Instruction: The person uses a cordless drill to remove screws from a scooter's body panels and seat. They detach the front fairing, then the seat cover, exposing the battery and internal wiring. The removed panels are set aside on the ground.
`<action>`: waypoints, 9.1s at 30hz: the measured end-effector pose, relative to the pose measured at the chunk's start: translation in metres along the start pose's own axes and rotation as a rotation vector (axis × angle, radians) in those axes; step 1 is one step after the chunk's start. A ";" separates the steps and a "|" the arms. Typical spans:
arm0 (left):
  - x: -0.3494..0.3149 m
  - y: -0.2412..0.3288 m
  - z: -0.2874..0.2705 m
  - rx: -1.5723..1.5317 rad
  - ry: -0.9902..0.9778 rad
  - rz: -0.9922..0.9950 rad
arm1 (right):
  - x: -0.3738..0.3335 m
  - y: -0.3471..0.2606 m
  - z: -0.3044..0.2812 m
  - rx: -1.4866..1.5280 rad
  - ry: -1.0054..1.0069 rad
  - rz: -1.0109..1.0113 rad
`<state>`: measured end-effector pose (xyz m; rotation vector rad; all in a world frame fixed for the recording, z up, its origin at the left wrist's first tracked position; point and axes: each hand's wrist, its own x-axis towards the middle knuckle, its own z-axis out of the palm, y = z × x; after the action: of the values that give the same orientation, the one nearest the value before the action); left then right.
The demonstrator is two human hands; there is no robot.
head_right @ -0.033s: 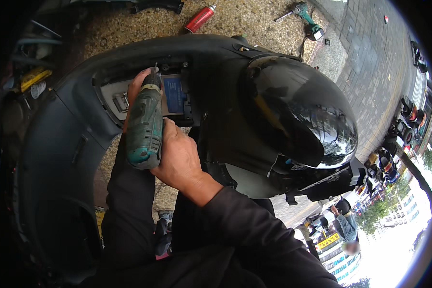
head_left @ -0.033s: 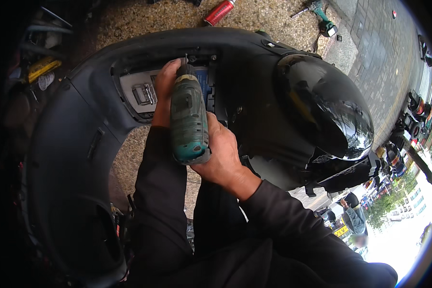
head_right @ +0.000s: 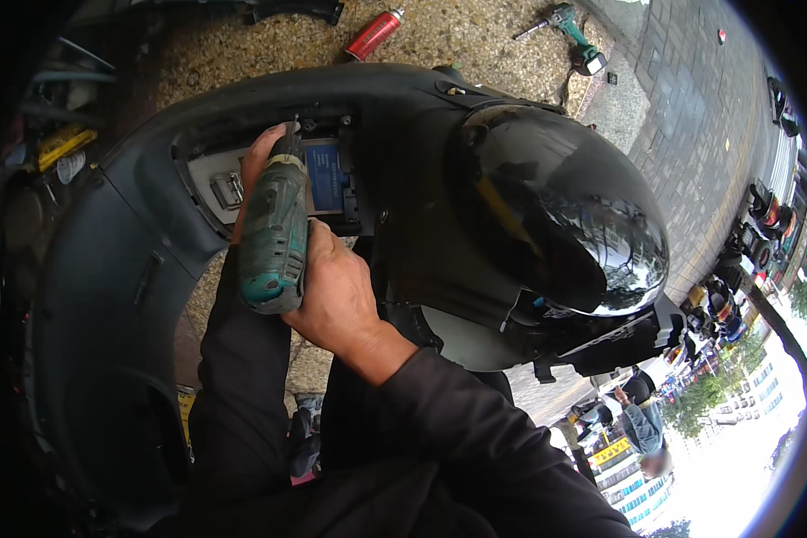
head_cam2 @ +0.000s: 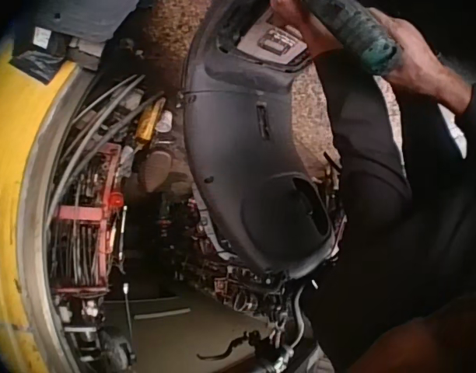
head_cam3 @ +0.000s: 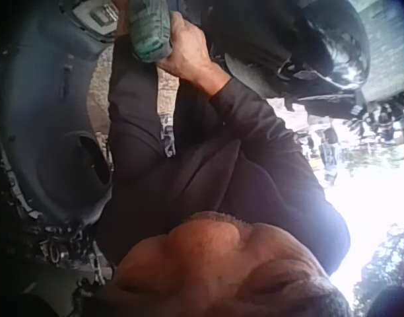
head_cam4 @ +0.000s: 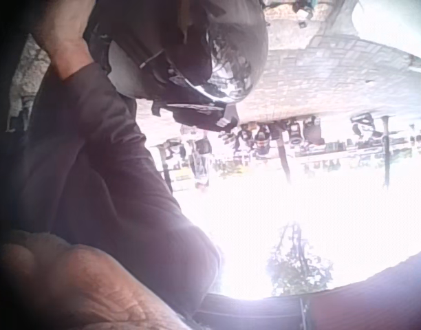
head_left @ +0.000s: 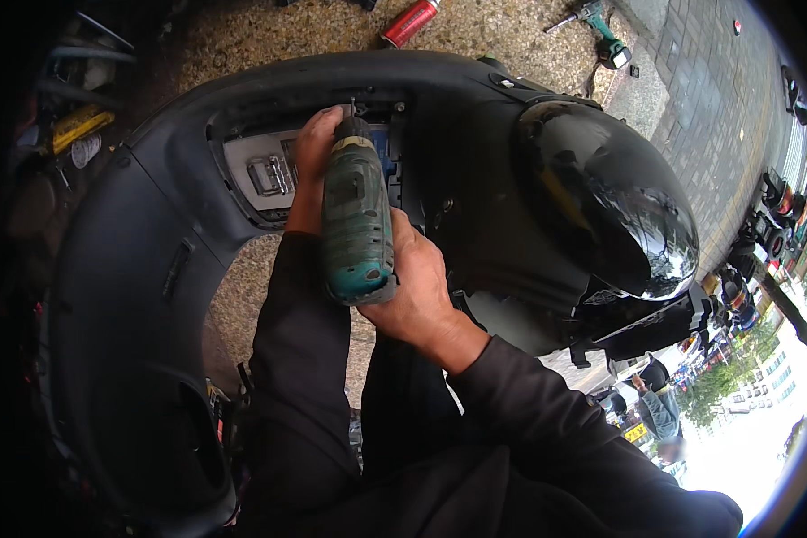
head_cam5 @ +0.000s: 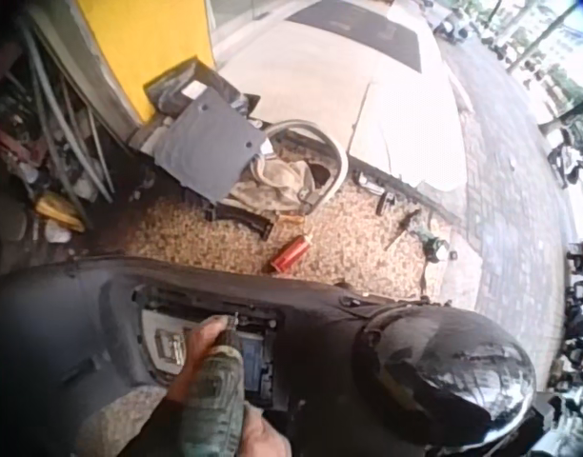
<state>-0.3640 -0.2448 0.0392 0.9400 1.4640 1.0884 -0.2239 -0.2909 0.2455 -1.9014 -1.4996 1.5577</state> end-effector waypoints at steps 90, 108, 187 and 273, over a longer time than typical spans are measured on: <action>-0.128 0.024 -0.002 -0.792 0.239 -0.875 | -0.159 0.093 -0.062 0.046 -0.472 0.053; -0.295 0.075 0.058 -0.451 0.550 -0.810 | -0.266 0.186 -0.150 0.162 -0.590 -0.111; -0.372 0.086 0.155 -0.070 0.141 -0.661 | 0.046 0.171 -0.143 -1.398 -0.509 -0.156; -0.260 0.128 0.175 1.109 -0.570 0.168 | -0.245 0.166 -0.283 -0.194 0.053 -0.236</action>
<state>-0.1499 -0.4295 0.2248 1.9610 1.4547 -0.0343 0.1283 -0.4545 0.3748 -1.7679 -1.8337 1.2907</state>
